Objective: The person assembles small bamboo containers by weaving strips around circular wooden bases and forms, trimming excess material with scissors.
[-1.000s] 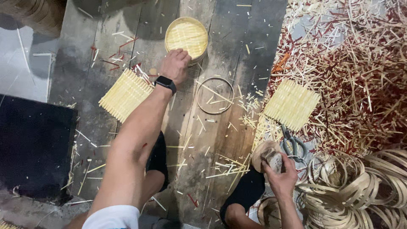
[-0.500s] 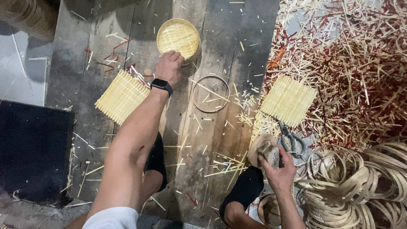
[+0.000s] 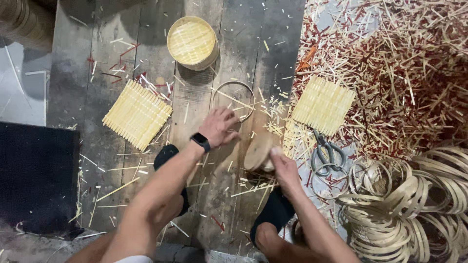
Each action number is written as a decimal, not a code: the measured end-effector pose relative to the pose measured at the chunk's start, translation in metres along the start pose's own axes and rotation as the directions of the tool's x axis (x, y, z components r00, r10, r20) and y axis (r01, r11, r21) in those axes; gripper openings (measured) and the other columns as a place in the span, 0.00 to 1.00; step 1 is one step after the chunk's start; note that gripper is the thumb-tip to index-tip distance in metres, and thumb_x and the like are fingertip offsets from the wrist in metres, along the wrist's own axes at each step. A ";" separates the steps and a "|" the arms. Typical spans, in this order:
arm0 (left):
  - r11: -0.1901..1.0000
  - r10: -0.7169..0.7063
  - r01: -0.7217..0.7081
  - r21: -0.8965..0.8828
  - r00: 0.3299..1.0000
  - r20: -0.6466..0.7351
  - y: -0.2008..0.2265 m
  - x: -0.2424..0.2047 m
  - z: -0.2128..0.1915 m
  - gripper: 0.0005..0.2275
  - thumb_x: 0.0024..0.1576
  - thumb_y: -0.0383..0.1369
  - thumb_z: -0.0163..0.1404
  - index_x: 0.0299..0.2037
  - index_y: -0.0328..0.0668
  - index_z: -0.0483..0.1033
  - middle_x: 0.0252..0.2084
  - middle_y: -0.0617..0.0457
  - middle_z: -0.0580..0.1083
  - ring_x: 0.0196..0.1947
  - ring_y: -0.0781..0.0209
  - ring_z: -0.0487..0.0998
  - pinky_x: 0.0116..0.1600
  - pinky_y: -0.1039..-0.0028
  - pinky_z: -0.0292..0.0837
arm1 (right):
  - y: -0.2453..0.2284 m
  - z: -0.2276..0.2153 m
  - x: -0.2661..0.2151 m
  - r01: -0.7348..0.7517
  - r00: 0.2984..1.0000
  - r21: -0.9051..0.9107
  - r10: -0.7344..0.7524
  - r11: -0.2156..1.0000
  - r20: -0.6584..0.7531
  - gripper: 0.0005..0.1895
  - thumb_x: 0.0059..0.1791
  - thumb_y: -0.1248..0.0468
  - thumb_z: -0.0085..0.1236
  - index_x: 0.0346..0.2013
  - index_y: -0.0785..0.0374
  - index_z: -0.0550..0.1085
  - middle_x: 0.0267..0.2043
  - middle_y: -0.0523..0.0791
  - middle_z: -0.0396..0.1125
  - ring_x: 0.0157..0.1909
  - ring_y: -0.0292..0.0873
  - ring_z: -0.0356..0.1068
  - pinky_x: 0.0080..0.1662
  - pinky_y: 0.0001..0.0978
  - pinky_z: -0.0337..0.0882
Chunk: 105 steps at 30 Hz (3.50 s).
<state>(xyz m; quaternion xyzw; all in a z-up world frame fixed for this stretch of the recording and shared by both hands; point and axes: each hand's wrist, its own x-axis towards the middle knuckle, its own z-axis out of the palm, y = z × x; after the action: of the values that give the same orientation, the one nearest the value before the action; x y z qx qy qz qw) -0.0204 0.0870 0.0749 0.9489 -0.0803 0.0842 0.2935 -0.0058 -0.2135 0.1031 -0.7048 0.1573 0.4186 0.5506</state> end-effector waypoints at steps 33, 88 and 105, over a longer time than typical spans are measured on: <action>0.287 -0.676 0.537 -0.793 0.700 0.229 0.151 0.011 -0.052 0.12 0.58 0.35 0.60 0.45 0.32 0.83 0.33 0.63 0.79 0.32 0.78 0.74 0.38 0.85 0.70 | 0.013 -0.025 -0.007 0.437 0.899 0.232 -0.420 0.869 -0.120 0.25 0.57 0.51 0.46 0.56 0.69 0.70 0.42 0.48 0.74 0.42 0.39 0.75 0.44 0.31 0.77; 0.657 -0.308 0.476 -0.585 0.877 0.368 0.219 -0.057 0.015 0.42 0.51 0.47 0.65 0.67 0.26 0.56 0.57 0.29 0.70 0.56 0.40 0.73 0.60 0.59 0.70 | -0.083 -0.023 -0.049 0.473 0.881 0.452 -0.415 0.756 -0.227 0.24 0.57 0.52 0.44 0.18 0.53 0.58 0.16 0.41 0.52 0.19 0.41 0.55 0.25 0.37 0.62; 0.489 -0.792 0.713 -0.503 0.605 0.088 0.094 -0.090 0.018 0.17 0.54 0.33 0.60 0.53 0.36 0.76 0.48 0.48 0.76 0.39 0.60 0.80 0.42 0.71 0.77 | -0.033 -0.202 0.171 -0.016 0.780 -0.427 -0.256 0.904 -0.571 0.31 0.43 0.57 0.72 0.54 0.65 0.67 0.54 0.52 0.66 0.51 0.48 0.69 0.50 0.40 0.71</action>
<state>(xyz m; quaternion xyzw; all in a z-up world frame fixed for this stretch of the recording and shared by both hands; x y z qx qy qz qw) -0.1249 0.0096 0.0930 0.7697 0.3478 -0.0026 0.5353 0.2039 -0.3450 0.0022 -0.9098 0.1903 0.1530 0.3356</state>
